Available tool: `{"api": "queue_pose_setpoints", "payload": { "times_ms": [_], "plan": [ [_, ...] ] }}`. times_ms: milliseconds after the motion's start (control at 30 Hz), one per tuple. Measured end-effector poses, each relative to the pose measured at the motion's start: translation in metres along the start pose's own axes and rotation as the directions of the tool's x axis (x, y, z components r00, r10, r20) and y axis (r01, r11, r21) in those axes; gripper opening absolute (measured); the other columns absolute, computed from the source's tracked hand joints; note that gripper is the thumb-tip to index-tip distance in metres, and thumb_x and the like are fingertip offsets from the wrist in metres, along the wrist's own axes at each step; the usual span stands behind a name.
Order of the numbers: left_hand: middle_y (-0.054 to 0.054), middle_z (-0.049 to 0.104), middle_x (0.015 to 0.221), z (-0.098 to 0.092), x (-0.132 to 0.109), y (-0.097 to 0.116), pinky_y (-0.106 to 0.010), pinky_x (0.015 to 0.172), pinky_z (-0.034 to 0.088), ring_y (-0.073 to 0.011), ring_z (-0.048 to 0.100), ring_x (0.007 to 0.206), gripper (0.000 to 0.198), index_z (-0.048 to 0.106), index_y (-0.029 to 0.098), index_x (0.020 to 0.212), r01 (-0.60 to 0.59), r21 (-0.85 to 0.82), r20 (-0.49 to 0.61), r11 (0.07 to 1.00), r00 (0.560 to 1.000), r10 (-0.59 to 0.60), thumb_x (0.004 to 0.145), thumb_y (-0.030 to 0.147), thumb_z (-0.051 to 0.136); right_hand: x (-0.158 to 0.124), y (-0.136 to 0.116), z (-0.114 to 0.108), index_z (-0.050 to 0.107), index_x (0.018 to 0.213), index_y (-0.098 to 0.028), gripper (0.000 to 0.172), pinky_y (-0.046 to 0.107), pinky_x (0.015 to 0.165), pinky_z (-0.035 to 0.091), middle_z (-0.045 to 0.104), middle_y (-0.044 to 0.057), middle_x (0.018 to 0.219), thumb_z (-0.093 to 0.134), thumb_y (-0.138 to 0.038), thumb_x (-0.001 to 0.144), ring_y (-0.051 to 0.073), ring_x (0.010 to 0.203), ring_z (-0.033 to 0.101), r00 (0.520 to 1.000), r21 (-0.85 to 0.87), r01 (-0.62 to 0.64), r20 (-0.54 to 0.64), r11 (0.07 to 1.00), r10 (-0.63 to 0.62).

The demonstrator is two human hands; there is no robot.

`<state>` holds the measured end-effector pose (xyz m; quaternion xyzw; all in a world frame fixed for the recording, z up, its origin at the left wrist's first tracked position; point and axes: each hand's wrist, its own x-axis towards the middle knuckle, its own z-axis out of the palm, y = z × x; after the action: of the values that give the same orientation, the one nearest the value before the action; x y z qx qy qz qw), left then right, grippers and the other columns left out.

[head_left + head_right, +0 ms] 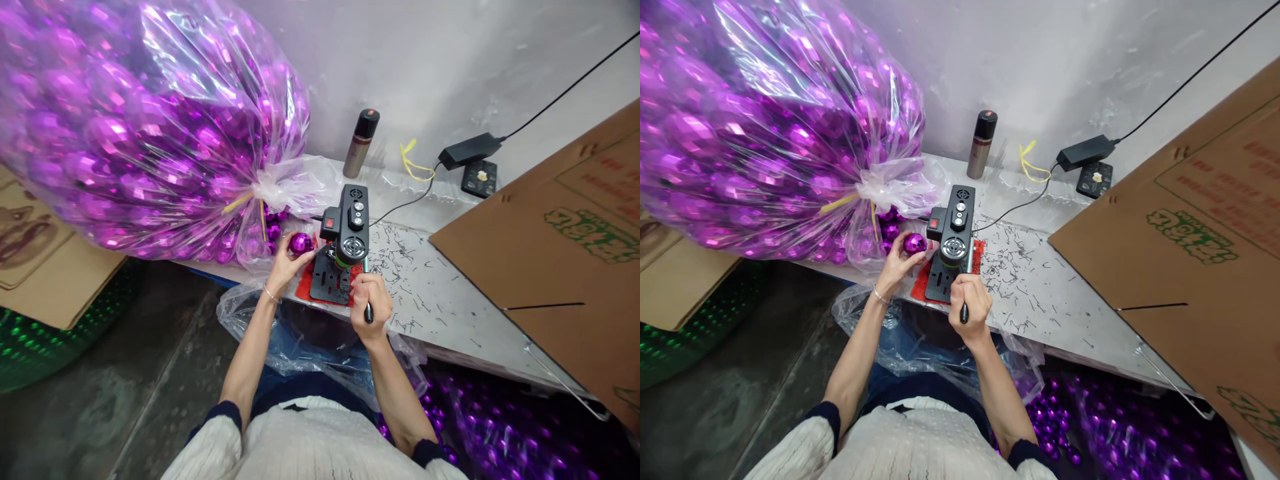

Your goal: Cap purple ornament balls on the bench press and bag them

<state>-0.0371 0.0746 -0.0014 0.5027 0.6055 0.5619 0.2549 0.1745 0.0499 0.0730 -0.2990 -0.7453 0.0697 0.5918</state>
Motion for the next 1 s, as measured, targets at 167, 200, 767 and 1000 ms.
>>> {"api": "queue_pose_setpoints", "payload": {
  "times_ms": [167, 200, 767, 1000],
  "plan": [
    [-0.01, 0.066, 0.131, 0.013, -0.052, 0.002, -0.033, 0.082, 0.065, -0.0193, 0.073, 0.105, 0.044, 0.048, 0.028, 0.138, 0.188, -0.223, 0.062, 0.957, 0.982, -0.179, 0.103, 0.053, 0.042, 0.003, -0.001, -0.002, 0.05, 0.075, -0.023, 0.024, 0.027, 0.06, 0.044, 0.058, 0.0, 0.071, 0.048, -0.006, 0.093, 0.013, 0.065, 0.056, 1.0, -0.016, 0.008, 0.017, 1.0, -0.008],
    [-0.011, 0.065, 0.133, 0.018, -0.059, 0.001, -0.033, 0.082, 0.065, -0.0199, 0.072, 0.107, 0.043, 0.048, 0.028, 0.137, 0.206, -0.226, 0.06, 0.952, 0.979, -0.197, 0.103, 0.053, 0.043, 0.003, -0.001, -0.003, 0.05, 0.076, -0.022, 0.024, 0.027, 0.06, 0.043, 0.058, 0.0, 0.071, 0.048, -0.006, 0.093, 0.013, 0.066, 0.056, 1.0, -0.017, 0.011, 0.02, 1.0, -0.011],
    [-0.014, 0.065, 0.134, 0.055, -0.064, -0.006, -0.049, 0.112, 0.048, -0.0288, 0.06, 0.13, 0.057, 0.054, 0.021, 0.137, -0.201, 0.291, 0.115, 0.936, 0.978, 0.174, 0.091, 0.049, 0.069, 0.024, -0.004, -0.012, 0.05, 0.077, -0.023, 0.023, 0.028, 0.059, 0.044, 0.059, 0.0, 0.069, 0.048, -0.01, 0.095, 0.013, 0.066, 0.059, 0.997, -0.055, 0.033, 0.068, 0.998, -0.029],
    [-0.014, 0.067, 0.133, 0.063, -0.061, -0.014, -0.05, 0.113, 0.048, -0.0299, 0.063, 0.128, 0.062, 0.057, 0.021, 0.137, -0.221, 0.299, 0.151, 0.928, 0.971, 0.183, 0.084, 0.049, 0.077, 0.015, -0.002, -0.011, 0.051, 0.079, -0.022, 0.021, 0.027, 0.06, 0.045, 0.06, 0.001, 0.072, 0.048, -0.01, 0.095, 0.013, 0.066, 0.058, 0.996, -0.051, 0.05, 0.073, 0.997, -0.047]
  ]
}}
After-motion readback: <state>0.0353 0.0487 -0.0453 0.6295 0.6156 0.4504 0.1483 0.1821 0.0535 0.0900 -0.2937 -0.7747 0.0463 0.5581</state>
